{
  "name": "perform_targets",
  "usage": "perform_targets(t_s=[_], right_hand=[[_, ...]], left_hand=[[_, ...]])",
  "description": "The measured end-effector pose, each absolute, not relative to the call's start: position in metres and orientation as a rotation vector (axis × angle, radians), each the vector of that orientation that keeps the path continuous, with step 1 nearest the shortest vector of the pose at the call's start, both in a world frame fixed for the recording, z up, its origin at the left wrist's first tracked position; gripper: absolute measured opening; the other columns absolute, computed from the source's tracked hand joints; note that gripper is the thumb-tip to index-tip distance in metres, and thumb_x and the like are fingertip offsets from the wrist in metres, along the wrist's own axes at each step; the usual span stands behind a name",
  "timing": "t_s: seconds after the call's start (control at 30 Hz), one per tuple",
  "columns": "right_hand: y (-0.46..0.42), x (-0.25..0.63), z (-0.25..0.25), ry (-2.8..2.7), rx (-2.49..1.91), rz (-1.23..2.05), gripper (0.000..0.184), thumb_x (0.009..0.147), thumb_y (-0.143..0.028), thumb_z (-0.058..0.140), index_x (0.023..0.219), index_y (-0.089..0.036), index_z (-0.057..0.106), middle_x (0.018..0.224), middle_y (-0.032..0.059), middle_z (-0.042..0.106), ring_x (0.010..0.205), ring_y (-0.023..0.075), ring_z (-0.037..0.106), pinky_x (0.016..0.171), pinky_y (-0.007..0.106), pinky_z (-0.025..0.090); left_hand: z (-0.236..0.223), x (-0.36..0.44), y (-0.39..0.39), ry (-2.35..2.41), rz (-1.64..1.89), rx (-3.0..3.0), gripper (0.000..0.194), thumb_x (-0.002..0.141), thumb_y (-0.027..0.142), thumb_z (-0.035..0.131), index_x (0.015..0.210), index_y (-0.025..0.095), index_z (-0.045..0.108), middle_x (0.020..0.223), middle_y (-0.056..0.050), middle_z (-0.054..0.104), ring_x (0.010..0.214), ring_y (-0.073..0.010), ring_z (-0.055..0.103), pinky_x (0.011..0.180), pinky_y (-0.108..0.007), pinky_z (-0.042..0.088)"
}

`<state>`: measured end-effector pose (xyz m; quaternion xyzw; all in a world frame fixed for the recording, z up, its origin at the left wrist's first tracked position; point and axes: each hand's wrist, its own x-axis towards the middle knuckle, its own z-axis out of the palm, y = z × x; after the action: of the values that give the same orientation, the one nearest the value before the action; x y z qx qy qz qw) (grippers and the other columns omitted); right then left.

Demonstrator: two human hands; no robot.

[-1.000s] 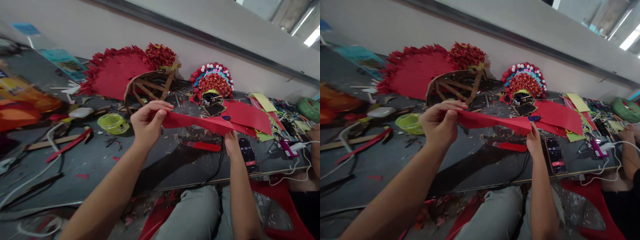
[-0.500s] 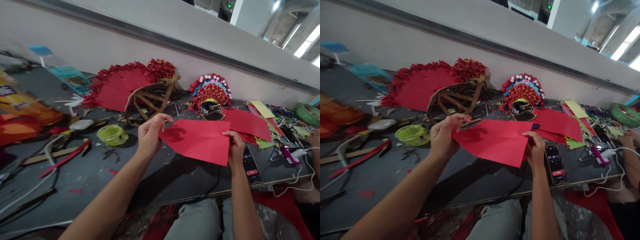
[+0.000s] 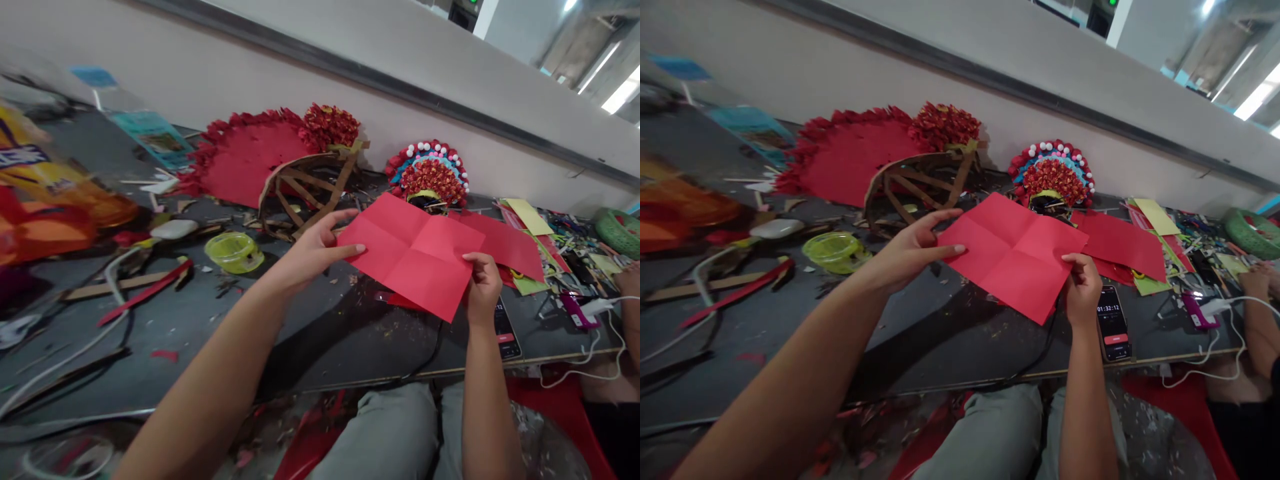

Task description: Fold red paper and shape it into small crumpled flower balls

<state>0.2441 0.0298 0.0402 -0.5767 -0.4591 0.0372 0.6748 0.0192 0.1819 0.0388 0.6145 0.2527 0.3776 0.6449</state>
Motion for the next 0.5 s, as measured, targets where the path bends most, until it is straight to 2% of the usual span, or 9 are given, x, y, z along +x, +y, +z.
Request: perform_targets(t_s=[0.1, 0.13, 0.2, 0.27, 0.33, 0.4, 0.5], right_hand=[[0.0279, 0.2455, 0.0408, -1.035, -1.315, 0.19, 0.018, 0.078, -0.036, 0.063, 0.089, -0.022, 0.064, 0.078, 0.0011, 0.068, 0.065, 0.0126, 0.062, 0.058, 0.023, 0.047], [0.0275, 0.2461, 0.0406, -1.038, -1.317, 0.21, 0.018, 0.079, -0.036, 0.061, 0.091, -0.022, 0.064, 0.079, 0.0013, 0.069, 0.064, 0.0125, 0.062, 0.058, 0.023, 0.047], [0.027, 0.2477, 0.0395, -1.07, -1.308, 0.231, 0.019, 0.08, -0.035, 0.059, 0.092, -0.022, 0.066, 0.084, 0.0024, 0.07, 0.069, 0.014, 0.064, 0.063, 0.026, 0.049], [0.0264, 0.2499, 0.0381, -1.117, -1.277, 0.256, 0.021, 0.082, -0.036, 0.055, 0.092, -0.023, 0.068, 0.093, 0.0035, 0.071, 0.084, 0.0172, 0.065, 0.076, 0.03, 0.05], [0.0254, 0.2517, 0.0378, -1.144, -1.246, 0.319, 0.027, 0.086, -0.039, 0.049, 0.094, -0.024, 0.069, 0.1, 0.0036, 0.071, 0.096, 0.0191, 0.063, 0.086, 0.034, 0.047], [0.0239, 0.2519, 0.0396, -1.16, -1.255, 0.386, 0.031, 0.086, -0.043, 0.048, 0.098, -0.024, 0.069, 0.104, 0.0036, 0.07, 0.096, 0.0191, 0.063, 0.085, 0.034, 0.048], [0.0224, 0.2488, 0.0444, -1.202, -1.366, 0.456, 0.037, 0.077, -0.044, 0.064, 0.109, -0.025, 0.065, 0.103, 0.0036, 0.07, 0.079, 0.0164, 0.064, 0.071, 0.031, 0.051]], left_hand=[[0.0483, 0.0144, 0.1775, 0.601, 0.945, 1.404, 0.091, 0.063, 0.026, 0.079, 0.14, 0.024, 0.031, 0.103, -0.007, 0.068, 0.081, -0.0198, 0.069, 0.073, -0.031, 0.06], [0.0503, 0.0131, 0.1767, 0.607, 0.975, 1.414, 0.087, 0.063, 0.028, 0.079, 0.139, 0.024, 0.035, 0.103, -0.006, 0.068, 0.081, -0.02, 0.068, 0.073, -0.031, 0.06], [0.052, 0.0112, 0.1762, 0.633, 0.989, 1.44, 0.069, 0.064, 0.032, 0.078, 0.127, 0.022, 0.051, 0.102, -0.006, 0.068, 0.08, -0.0195, 0.068, 0.072, -0.03, 0.059], [0.0517, 0.01, 0.1767, 0.654, 0.974, 1.469, 0.05, 0.063, 0.035, 0.078, 0.109, 0.019, 0.064, 0.099, -0.007, 0.07, 0.076, -0.0179, 0.068, 0.069, -0.027, 0.059], [0.0506, 0.0095, 0.1776, 0.667, 0.968, 1.502, 0.043, 0.063, 0.036, 0.078, 0.1, 0.017, 0.069, 0.096, -0.007, 0.071, 0.072, -0.0165, 0.067, 0.066, -0.026, 0.058], [0.0493, 0.0097, 0.1787, 0.676, 0.998, 1.539, 0.045, 0.063, 0.036, 0.077, 0.102, 0.017, 0.069, 0.095, -0.008, 0.071, 0.071, -0.0159, 0.066, 0.065, -0.026, 0.058], [0.0466, 0.0107, 0.1814, 0.685, 1.1, 1.591, 0.045, 0.067, 0.037, 0.073, 0.108, 0.018, 0.067, 0.102, -0.008, 0.07, 0.074, -0.0165, 0.066, 0.065, -0.027, 0.058]])
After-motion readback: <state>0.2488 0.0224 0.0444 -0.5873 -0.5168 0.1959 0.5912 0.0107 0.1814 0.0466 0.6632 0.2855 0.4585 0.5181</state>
